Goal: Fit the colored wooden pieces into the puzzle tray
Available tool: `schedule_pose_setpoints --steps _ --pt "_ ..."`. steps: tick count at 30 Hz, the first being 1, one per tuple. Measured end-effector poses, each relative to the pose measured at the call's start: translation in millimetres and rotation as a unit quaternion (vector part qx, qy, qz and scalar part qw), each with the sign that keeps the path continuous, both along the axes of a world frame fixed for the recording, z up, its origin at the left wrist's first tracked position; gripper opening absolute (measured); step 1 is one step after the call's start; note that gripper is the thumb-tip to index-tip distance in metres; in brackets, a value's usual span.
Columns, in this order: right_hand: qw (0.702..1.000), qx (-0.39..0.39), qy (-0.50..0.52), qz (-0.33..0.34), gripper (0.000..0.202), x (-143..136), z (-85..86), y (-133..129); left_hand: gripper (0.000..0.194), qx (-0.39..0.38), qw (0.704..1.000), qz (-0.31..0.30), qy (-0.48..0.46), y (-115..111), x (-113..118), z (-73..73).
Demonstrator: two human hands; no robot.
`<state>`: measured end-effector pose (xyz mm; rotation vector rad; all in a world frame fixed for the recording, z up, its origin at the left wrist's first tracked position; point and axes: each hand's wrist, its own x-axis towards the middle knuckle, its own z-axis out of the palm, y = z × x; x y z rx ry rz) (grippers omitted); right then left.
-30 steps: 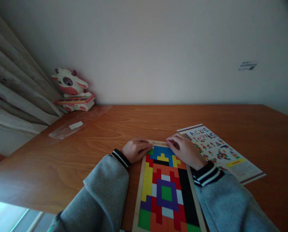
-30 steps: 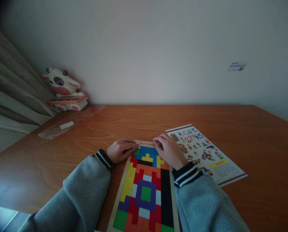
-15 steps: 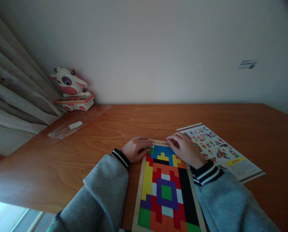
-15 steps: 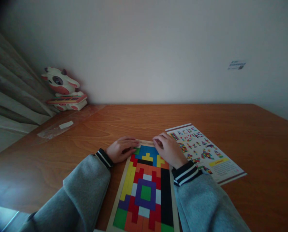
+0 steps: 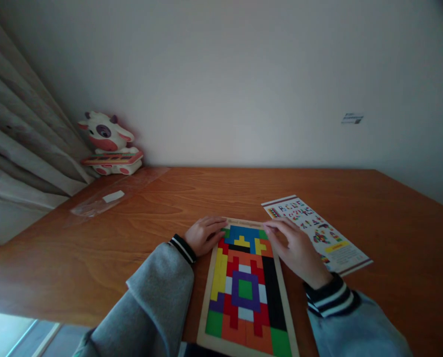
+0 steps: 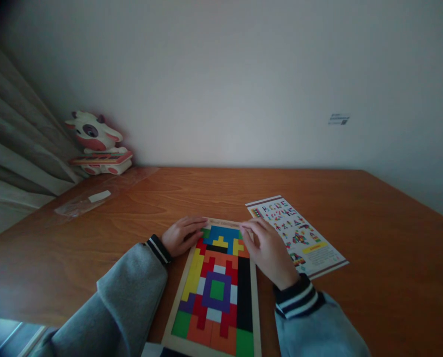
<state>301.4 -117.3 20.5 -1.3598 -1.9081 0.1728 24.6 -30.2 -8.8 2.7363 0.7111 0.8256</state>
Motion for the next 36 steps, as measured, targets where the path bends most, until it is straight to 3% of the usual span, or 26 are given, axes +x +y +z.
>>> schedule_pose_setpoints --steps 3,8,11,15,19,24,28,30,36 --pt "0.999 -0.004 -0.038 -0.008 0.022 3 -5.5 -59 0.032 0.004 1.0 0.002 0.012 -26 -8 6.2" --pt "0.982 0.065 -0.174 -0.017 0.053 8 -49.1 -140 0.038 0.008 0.997 0.067 0.027 -99 -31 6.0" --pt "0.959 0.132 -0.252 -0.002 0.056 7 -67.8 -157 0.045 0.006 0.992 0.122 0.007 -138 -45 -1.7" --pt "0.954 0.13 -0.27 -0.003 0.053 -2 -64.8 -157 0.05 0.021 0.987 0.156 0.036 -167 -52 -8.5" --pt "0.966 0.048 -0.254 -0.012 0.044 -13 -51.8 -146 0.054 0.011 0.981 0.168 0.098 -169 -49 -6.6" --pt "0.978 -0.043 -0.204 -0.015 0.039 -20 -41.1 -111 0.051 0.007 0.973 0.219 0.077 -144 -35 -5.0" --pt "0.989 -0.031 -0.141 -0.005 0.038 -17 -41.4 -81 0.041 -0.005 0.971 0.234 0.038 -123 -28 -5.9" --pt "0.995 -0.005 -0.097 -0.029 0.04 -14 -45.8 -71 0.037 -0.011 0.972 0.234 0.016 -117 -30 -6.9" --pt "0.99 0.014 -0.106 -0.093 0.043 -7 -59.7 -69 0.032 0.036 0.957 0.286 0.011 -111 -49 -14.5"
